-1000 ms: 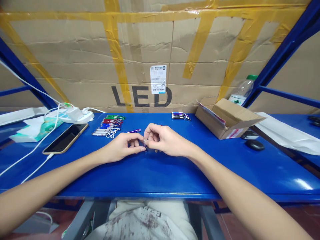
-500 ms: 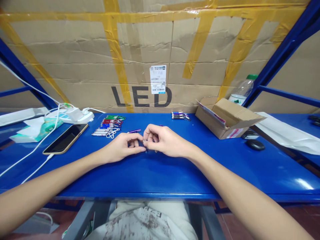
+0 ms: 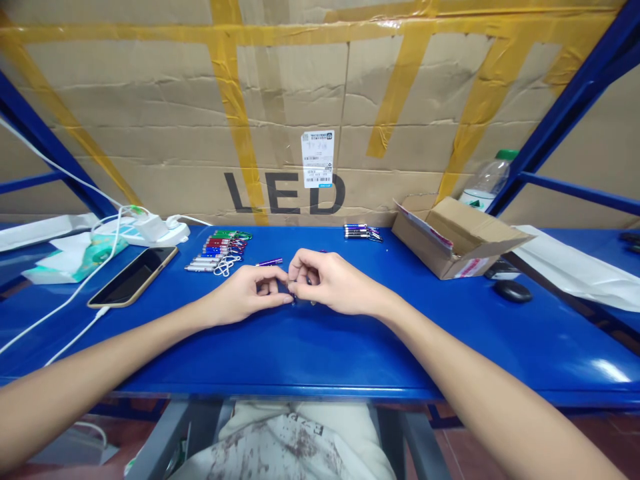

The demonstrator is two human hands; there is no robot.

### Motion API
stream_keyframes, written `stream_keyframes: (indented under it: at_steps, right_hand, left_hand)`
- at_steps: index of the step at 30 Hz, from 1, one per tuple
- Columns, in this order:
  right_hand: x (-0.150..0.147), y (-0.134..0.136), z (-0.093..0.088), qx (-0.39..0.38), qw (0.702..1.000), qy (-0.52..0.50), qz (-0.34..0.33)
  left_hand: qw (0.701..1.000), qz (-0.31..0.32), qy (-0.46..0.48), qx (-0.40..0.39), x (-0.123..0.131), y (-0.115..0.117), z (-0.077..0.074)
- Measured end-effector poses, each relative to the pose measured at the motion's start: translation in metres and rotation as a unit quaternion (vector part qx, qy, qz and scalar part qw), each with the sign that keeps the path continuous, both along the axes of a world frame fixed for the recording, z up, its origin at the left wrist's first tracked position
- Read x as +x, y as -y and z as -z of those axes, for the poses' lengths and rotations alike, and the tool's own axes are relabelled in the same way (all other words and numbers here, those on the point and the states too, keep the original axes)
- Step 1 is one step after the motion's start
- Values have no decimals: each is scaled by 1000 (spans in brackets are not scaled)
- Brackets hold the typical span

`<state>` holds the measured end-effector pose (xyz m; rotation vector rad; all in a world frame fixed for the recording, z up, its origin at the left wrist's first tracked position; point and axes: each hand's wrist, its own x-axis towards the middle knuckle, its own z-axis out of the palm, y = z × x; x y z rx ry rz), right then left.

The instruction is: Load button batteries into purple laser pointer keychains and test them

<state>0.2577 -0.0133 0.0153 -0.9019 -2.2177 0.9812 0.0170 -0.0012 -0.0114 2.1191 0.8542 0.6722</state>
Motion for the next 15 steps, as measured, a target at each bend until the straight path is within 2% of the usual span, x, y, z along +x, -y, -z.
stream_keyframes:
  at_steps: [12,15]
  right_hand:
    - [3,-2,1,-2,1000,-3,-8]
    - [7,-3,-2,11,1000,1,7]
  left_hand:
    - [1000,1,3,11,-1,0,1]
    - [1000,-4,4,8,-1,-1,2]
